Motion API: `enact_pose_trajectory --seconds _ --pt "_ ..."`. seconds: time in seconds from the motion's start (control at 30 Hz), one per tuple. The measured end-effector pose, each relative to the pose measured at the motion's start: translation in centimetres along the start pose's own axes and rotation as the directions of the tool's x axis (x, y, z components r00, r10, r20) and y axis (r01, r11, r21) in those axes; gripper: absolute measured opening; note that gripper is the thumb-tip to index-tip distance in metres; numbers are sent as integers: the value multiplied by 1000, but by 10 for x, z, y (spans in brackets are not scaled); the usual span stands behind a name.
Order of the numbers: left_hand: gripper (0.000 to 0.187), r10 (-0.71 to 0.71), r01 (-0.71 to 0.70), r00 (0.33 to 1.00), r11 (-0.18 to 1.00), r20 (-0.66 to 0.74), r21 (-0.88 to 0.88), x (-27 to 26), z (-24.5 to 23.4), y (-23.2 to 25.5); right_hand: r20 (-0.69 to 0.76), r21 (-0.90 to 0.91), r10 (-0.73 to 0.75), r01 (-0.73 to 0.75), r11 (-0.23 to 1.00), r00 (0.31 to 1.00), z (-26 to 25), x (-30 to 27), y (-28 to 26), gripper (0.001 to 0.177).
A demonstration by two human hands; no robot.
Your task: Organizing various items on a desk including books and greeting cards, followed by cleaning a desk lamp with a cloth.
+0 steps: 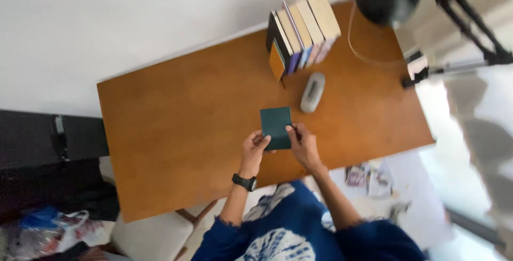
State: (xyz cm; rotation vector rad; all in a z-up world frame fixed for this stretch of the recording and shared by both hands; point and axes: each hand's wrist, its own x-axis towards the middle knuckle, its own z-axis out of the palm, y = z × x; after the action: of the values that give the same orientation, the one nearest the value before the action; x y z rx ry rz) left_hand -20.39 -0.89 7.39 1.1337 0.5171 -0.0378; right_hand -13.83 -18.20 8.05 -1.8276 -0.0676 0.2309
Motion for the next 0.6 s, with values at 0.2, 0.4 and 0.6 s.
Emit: enact_pose_trajectory --seconds 0.2,0.4,0.6 --pt "25 -44 44 999 999 -19 -7 -107 -6 -20 -4 163 154 -151 975 988 -15 -142 16 27" --pt "24 -167 160 975 985 146 58 -196 -8 -71 -127 312 304 -253 916 944 -22 -277 25 29" --pt "30 -335 269 883 935 329 231 -254 8 -135 -222 431 383 -262 863 897 -66 -369 52 28"
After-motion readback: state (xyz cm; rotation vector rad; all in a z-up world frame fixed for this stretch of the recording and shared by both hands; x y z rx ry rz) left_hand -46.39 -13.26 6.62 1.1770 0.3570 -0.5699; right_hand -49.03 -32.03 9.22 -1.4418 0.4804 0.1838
